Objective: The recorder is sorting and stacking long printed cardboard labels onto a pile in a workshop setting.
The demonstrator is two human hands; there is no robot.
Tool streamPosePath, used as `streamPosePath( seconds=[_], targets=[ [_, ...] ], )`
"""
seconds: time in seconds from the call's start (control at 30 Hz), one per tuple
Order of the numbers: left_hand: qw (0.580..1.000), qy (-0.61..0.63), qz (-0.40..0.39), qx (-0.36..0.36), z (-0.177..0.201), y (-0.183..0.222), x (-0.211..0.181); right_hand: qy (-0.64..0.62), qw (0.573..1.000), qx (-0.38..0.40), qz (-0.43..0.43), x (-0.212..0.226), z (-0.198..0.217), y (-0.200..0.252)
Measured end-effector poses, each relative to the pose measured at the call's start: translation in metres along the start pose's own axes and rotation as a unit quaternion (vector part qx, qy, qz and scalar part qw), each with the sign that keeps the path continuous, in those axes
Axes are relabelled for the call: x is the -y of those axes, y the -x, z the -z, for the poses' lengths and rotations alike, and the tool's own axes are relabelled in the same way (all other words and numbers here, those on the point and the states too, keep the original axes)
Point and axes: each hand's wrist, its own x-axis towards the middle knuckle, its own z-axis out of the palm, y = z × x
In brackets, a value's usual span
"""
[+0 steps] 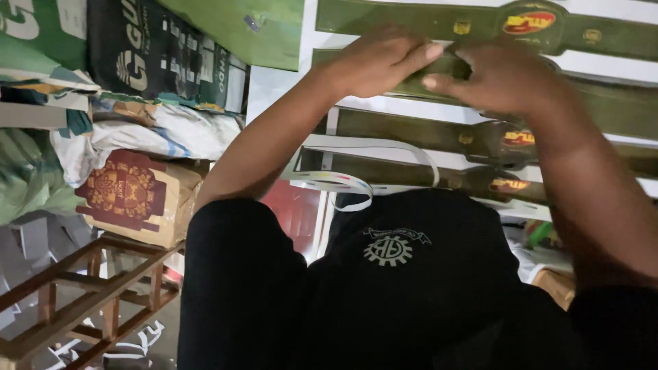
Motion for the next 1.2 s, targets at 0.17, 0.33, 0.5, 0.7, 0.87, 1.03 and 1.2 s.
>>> streamPosePath(
  seconds=[0.17, 0.33, 0.5, 0.7, 0.87, 1.03, 1.2],
  targets=[
    [0.987, 0.005, 0.133, -0.085, 0.051, 0.046, 0.009, -0.029, 0.968, 0.228, -0.098, 0.008, 0.016, -0.056],
    [0.888, -0.098, 0.336, -0.299, 0.023, 0.1, 0.098, 0.006, 0.976, 0.212, -0.046, 0.038, -0.001, -0.103],
    [0.865, 0.047, 0.459, -0.2, -0.013, 0.101, 0.145, 0.068, 0.965, 0.238, -0.086, 0.088, -0.006, -0.115],
    [0.865, 0.048, 0.454, -0.208, -0.005, 0.093, 0.137, 0.155, 0.987, 0.015, 0.049, 0.142, -0.003, -0.039],
    [0.862, 0.139, 0.428, -0.232, 0.001, 0.092, 0.128, 0.07, 0.99, 0.118, 0.024, 0.101, -0.007, -0.092],
    [0.867, 0.116, 0.428, -0.227, -0.001, 0.093, 0.134, 0.091, 0.977, 0.19, -0.035, 0.121, -0.012, -0.109],
    [0.885, 0.061, 0.393, -0.242, -0.005, 0.09, 0.146, 0.181, 0.979, -0.006, 0.094, 0.157, -0.013, -0.06]
  ],
)
